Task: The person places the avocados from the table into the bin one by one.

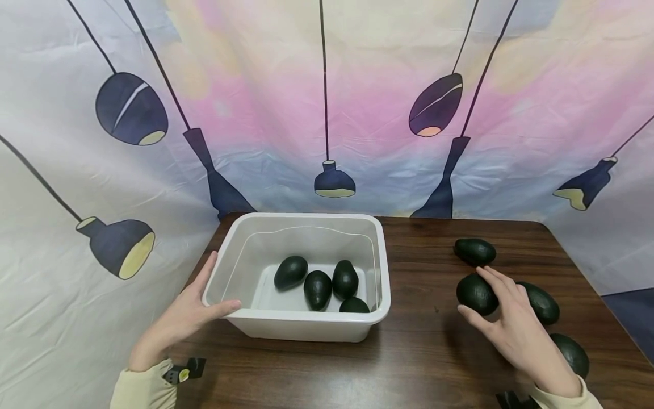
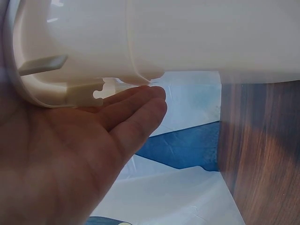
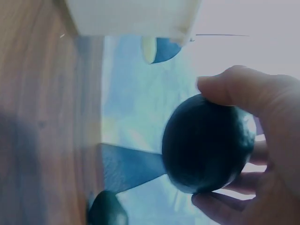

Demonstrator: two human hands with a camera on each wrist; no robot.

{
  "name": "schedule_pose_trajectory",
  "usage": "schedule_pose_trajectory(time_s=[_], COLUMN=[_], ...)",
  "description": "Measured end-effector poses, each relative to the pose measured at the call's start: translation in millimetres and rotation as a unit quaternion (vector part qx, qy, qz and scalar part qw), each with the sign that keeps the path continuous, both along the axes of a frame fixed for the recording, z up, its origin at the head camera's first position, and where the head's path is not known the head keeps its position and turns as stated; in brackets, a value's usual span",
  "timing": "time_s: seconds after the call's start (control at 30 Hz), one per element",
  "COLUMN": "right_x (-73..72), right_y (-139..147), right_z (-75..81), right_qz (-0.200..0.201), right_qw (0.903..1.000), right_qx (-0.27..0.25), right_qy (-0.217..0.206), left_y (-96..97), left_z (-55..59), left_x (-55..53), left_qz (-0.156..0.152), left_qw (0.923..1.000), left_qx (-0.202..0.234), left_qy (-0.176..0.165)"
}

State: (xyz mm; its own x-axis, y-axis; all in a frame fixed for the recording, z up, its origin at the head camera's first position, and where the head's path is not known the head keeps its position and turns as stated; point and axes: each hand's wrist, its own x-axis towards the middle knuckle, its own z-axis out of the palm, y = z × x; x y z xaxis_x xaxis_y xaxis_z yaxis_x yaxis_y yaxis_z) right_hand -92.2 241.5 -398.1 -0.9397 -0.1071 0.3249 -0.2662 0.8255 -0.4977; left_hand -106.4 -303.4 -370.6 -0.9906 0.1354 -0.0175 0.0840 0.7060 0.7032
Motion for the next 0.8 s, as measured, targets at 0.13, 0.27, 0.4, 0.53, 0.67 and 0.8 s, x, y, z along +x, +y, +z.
schedule_pose_trajectory(time_s=[0.13, 0.27, 0.4, 0.53, 0.67, 0.8], right_x=[-3.7, -7.3, -10.9, -13.1, -15.8, -19.2], right_y=[-10.8, -23.3, -35.0, -45.0, -53.0, -61.4], right_z=[12.0, 22.4, 30.2, 36.7, 41.7, 44.8], right_qz=[-0.005, 0.002, 0.013, 0.017, 0.027, 0.052], right_qw=[0.9989, 0.9946, 0.9882, 0.9846, 0.9832, 0.9812], right_qx=[-0.041, -0.08, -0.102, -0.106, -0.113, -0.124], right_qy=[0.023, 0.066, 0.114, 0.138, 0.141, 0.138], left_y=[-0.3, 0.2, 0.7, 0.9, 0.6, 0.3], left_z=[0.7, 1.5, 1.8, 2.4, 2.4, 2.4], left_x=[0.6, 0.8, 0.7, 0.6, 0.4, 0.4], left_qz=[0.002, 0.001, -0.001, -0.004, -0.006, -0.005], left_qw=[1.0, 1.0, 1.0, 1.0, 0.9999, 1.0], left_qx=[0.002, 0.001, 0.001, 0.003, 0.005, 0.005], left_qy=[-0.004, -0.004, -0.002, -0.005, -0.007, -0.006])
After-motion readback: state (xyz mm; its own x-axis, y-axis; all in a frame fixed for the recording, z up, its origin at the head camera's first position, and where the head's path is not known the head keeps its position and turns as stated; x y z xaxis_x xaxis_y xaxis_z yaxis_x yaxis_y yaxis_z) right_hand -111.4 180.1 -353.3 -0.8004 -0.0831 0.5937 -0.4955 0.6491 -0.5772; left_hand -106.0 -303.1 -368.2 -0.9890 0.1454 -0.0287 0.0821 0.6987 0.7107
